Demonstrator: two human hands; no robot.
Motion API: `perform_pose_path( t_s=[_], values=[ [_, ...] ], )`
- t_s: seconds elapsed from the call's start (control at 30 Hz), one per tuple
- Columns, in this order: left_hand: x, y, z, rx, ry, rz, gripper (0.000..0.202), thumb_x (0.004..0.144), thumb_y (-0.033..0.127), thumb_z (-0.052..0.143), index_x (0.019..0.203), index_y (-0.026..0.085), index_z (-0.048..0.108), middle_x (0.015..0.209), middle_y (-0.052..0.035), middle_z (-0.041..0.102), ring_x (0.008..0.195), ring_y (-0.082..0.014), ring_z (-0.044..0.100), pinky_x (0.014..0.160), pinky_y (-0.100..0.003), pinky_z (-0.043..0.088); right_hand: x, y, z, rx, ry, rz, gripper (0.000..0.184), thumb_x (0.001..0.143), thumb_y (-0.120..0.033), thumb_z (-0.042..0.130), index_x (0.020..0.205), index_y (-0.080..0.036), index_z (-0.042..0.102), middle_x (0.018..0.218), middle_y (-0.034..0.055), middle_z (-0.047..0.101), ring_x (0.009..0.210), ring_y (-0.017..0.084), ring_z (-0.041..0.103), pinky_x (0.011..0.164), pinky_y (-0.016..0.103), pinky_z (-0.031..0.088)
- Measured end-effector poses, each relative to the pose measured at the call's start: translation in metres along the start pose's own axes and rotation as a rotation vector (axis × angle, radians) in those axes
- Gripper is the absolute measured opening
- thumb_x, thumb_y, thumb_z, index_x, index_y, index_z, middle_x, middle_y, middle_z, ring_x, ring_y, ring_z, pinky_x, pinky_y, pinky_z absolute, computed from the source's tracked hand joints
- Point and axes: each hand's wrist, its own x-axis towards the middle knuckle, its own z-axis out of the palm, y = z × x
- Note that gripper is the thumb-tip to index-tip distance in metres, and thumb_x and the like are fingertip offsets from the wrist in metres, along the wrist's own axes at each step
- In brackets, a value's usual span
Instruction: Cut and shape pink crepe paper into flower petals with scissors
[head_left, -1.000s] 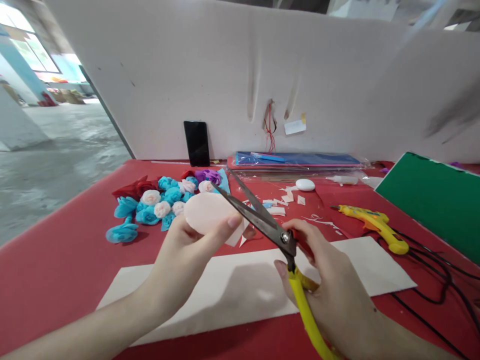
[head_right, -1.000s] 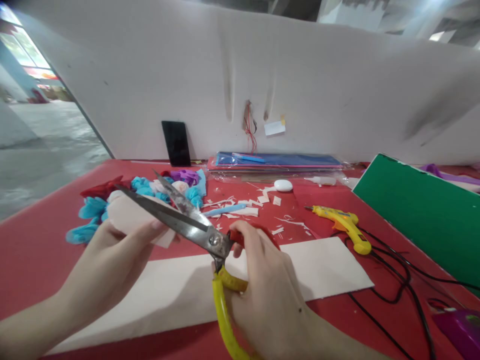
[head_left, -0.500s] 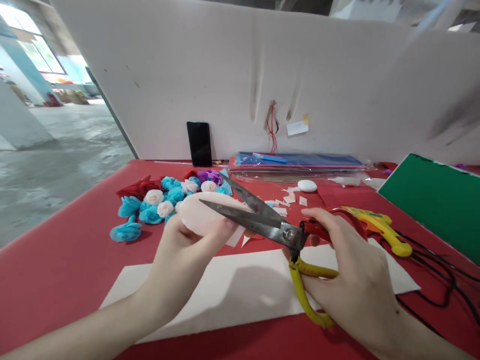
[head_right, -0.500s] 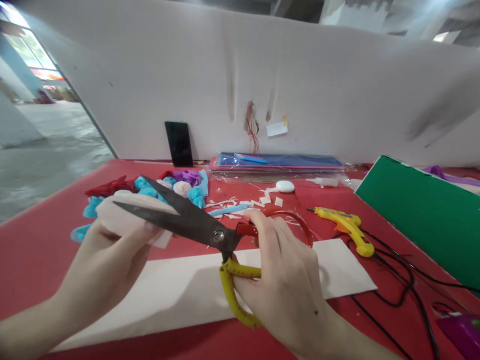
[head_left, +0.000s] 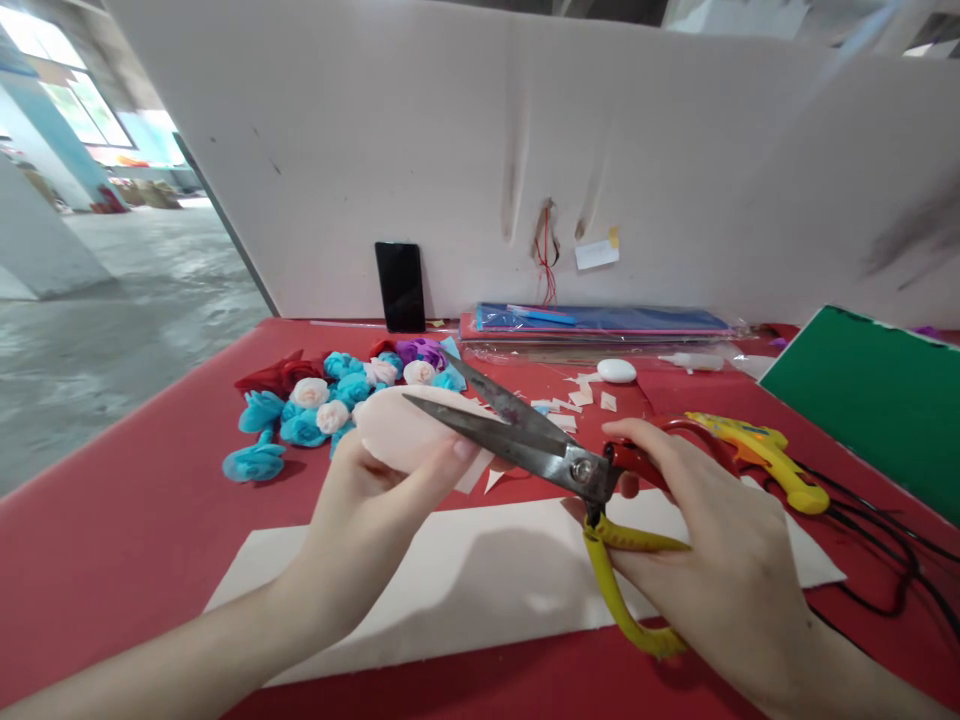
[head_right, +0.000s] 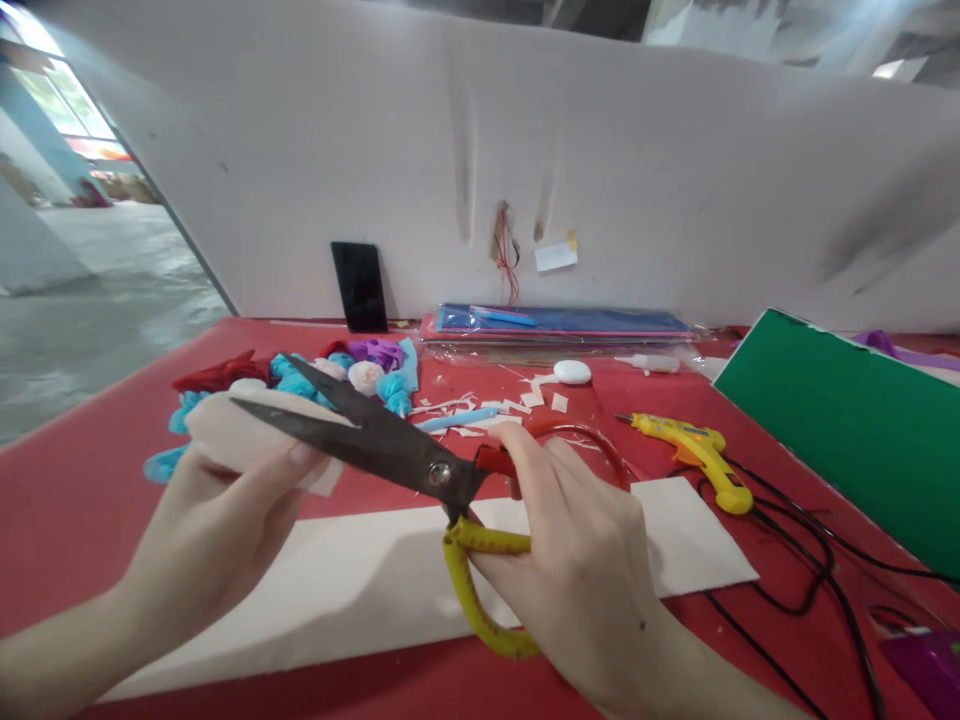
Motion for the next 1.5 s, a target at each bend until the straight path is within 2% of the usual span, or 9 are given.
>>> perform_pose_path(
  t_s=[0.23, 0.43, 0.57, 0.77, 0.93, 1.1, 1.23, 1.37, 1.5],
  values=[
    [0.0000, 0.0035, 0.0023, -0.015, 0.005, -0.036, 0.018, 0.078, 0.037, 0.064, 0.086, 0.022, 0.068, 0.085, 0.0023, 0.070, 0.085, -0.0130, 0.061, 0.070, -0.013, 0.049, 0.0000, -0.0004, -0.0020, 0.003, -0.001, -0.042, 0.027, 0.080, -0.020, 0.051, 0.105, -0.013, 0.054, 0.067, 0.0003, 0.059, 0.057, 0.014, 0.055, 0.049, 0.025, 0.038],
    [-0.0005, 0.0042, 0.0042, -0.004, -0.003, -0.027, 0.015, 0.079, 0.033, 0.063, 0.079, 0.019, 0.067, 0.084, 0.0020, 0.070, 0.080, -0.0128, 0.062, 0.070, -0.015, 0.050, 0.0021, 0.0002, -0.0058, -0.003, 0.015, -0.085, 0.022, 0.082, -0.016, 0.046, 0.102, -0.011, 0.054, 0.063, 0.0000, 0.057, 0.056, 0.014, 0.053, 0.049, 0.025, 0.038],
    [0.0006, 0.0056, 0.0034, -0.008, 0.005, -0.044, 0.017, 0.079, 0.034, 0.063, 0.087, 0.021, 0.068, 0.089, 0.0019, 0.070, 0.086, -0.0136, 0.063, 0.071, -0.013, 0.050, 0.0027, 0.0009, -0.0060, -0.017, 0.008, -0.088, 0.018, 0.083, -0.017, 0.045, 0.097, -0.012, 0.056, 0.061, -0.0009, 0.054, 0.054, 0.013, 0.051, 0.048, 0.025, 0.036],
    [0.0029, 0.0038, 0.0007, -0.029, 0.032, -0.013, 0.005, 0.078, 0.023, 0.063, 0.076, 0.023, 0.067, 0.074, 0.0067, 0.067, 0.072, -0.0077, 0.060, 0.062, -0.009, 0.046, 0.0055, 0.0012, -0.0006, -0.118, 0.006, -0.102, 0.039, 0.082, -0.039, 0.054, 0.106, -0.008, 0.054, 0.080, 0.0062, 0.062, 0.073, 0.017, 0.059, 0.054, 0.025, 0.040],
    [0.0016, 0.0013, 0.0000, 0.042, 0.086, -0.003, 0.018, 0.076, 0.016, 0.061, 0.059, 0.019, 0.057, 0.059, 0.0080, 0.050, 0.055, -0.0050, 0.046, 0.049, -0.009, 0.039, 0.0070, -0.0022, -0.0006, -0.217, 0.011, -0.122, 0.062, 0.081, -0.056, 0.049, 0.109, -0.001, 0.053, 0.087, 0.0149, 0.063, 0.076, 0.024, 0.059, 0.056, 0.030, 0.044],
    [0.0016, 0.0045, 0.0029, 0.085, 0.026, 0.010, 0.011, 0.079, 0.016, 0.058, 0.070, 0.019, 0.063, 0.069, 0.0058, 0.061, 0.067, -0.0083, 0.056, 0.061, -0.012, 0.045, 0.0064, -0.0042, -0.0017, -0.244, 0.007, -0.112, 0.063, 0.082, -0.057, 0.046, 0.111, -0.001, 0.052, 0.091, 0.0168, 0.063, 0.074, 0.023, 0.059, 0.054, 0.030, 0.045],
    [0.0007, 0.0059, 0.0048, -0.025, -0.048, 0.002, 0.006, 0.081, 0.023, 0.061, 0.082, 0.024, 0.067, 0.077, 0.0061, 0.067, 0.076, -0.0085, 0.061, 0.068, -0.010, 0.048, 0.0066, -0.0040, -0.0014, -0.242, 0.024, -0.093, 0.064, 0.082, -0.058, 0.044, 0.112, -0.001, 0.052, 0.095, 0.0172, 0.063, 0.078, 0.023, 0.060, 0.058, 0.031, 0.047],
    [0.0009, 0.0037, 0.0044, -0.128, -0.063, 0.028, 0.006, 0.077, 0.024, 0.066, 0.080, 0.029, 0.069, 0.073, 0.0105, 0.067, 0.069, -0.0055, 0.061, 0.065, -0.007, 0.050, 0.0073, -0.0035, -0.0013, -0.222, 0.014, -0.091, 0.066, 0.082, -0.060, 0.044, 0.112, -0.002, 0.052, 0.094, 0.0160, 0.064, 0.079, 0.024, 0.060, 0.059, 0.031, 0.046],
    [0.0021, 0.0006, 0.0035, -0.148, -0.072, 0.073, 0.009, 0.077, 0.024, 0.066, 0.080, 0.032, 0.069, 0.073, 0.0131, 0.067, 0.066, -0.0017, 0.061, 0.064, -0.002, 0.049, 0.0071, -0.0023, -0.0009, -0.208, -0.003, -0.101, 0.059, 0.084, -0.055, 0.043, 0.109, -0.002, 0.053, 0.087, 0.0135, 0.064, 0.076, 0.023, 0.060, 0.055, 0.030, 0.044]
  ],
)
